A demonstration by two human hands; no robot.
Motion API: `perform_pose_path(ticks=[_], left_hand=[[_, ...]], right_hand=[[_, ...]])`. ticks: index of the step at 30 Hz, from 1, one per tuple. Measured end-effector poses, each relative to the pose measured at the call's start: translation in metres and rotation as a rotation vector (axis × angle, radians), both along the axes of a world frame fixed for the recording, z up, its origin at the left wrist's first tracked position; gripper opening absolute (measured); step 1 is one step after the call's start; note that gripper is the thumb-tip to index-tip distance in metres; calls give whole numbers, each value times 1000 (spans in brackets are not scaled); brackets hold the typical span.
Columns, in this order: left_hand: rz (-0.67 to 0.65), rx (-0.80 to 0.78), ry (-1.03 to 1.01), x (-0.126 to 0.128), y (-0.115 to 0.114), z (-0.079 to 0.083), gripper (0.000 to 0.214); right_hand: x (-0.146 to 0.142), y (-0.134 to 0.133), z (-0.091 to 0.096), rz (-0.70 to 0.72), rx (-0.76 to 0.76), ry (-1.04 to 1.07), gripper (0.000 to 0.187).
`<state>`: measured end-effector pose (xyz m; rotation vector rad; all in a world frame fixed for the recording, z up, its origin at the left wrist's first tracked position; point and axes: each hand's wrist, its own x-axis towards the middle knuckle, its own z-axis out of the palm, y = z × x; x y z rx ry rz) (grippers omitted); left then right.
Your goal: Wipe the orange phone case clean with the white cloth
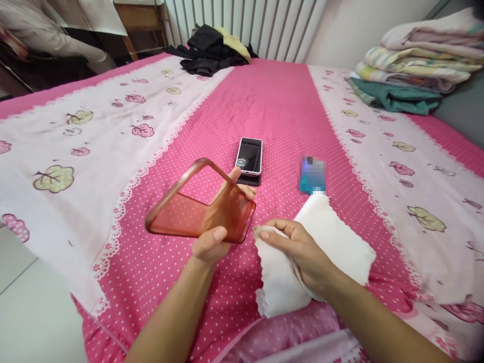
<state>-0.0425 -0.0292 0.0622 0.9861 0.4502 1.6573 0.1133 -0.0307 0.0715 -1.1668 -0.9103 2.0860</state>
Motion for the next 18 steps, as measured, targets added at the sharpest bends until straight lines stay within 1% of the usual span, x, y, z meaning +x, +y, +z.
perform_pose_path(ticks=[4, 8, 13, 15, 18], left_hand=[[-49, 20, 75, 3, -3, -5, 69], [-58, 44, 141, 6, -7, -9, 70], [-119, 108, 250, 8, -9, -19, 68], [-119, 136, 263, 8, -10, -21, 67], [-115, 124, 297, 9, -11, -21, 66]], right_hand=[[-5, -3, -1, 45, -127, 83, 28], [-10, -4, -7, 102, -205, 104, 31], [-15, -3, -19, 133, -235, 3, 32], [-16, -3, -22, 145, -245, -13, 29], [-17, -2, -24, 168, -243, -35, 25]])
